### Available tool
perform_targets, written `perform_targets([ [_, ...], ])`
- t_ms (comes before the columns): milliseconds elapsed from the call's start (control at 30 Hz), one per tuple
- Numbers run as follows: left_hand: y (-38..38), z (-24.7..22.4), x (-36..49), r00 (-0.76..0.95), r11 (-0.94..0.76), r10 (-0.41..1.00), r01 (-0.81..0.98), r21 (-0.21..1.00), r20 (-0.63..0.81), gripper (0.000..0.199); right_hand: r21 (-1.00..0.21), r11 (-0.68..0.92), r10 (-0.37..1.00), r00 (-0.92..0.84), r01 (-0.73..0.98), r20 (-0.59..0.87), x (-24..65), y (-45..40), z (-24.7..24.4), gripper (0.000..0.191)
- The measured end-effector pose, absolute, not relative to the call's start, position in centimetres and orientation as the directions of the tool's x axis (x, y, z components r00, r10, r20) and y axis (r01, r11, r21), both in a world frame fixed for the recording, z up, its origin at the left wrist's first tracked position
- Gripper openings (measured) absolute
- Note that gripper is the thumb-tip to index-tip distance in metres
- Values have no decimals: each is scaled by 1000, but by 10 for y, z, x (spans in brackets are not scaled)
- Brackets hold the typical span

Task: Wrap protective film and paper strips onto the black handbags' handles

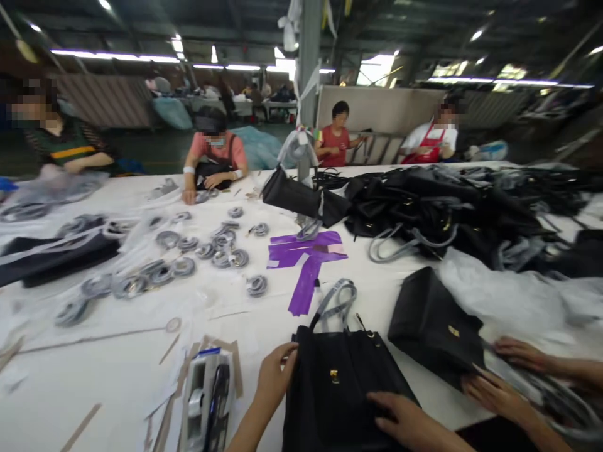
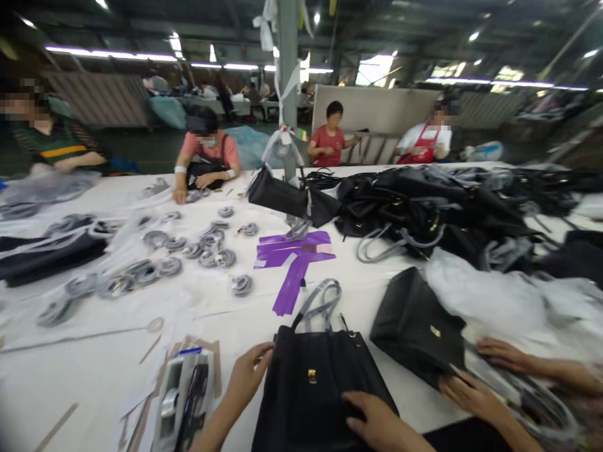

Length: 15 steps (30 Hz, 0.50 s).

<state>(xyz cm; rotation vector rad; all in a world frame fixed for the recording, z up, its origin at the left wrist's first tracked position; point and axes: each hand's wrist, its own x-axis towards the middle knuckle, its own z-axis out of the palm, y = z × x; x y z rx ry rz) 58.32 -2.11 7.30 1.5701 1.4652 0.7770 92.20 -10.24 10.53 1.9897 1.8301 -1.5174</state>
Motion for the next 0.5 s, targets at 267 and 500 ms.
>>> perform_targets([
  [267, -27, 30, 654, 623, -432, 782, 550, 715, -7, 36, -819, -208, 926, -162, 536, -341, 913, 14, 122, 35],
  [500, -21, -46, 657, 710, -482, 702, 523, 703, -47, 33, -791, -239, 969, 190, 563, -157, 926, 177, 65, 32],
])
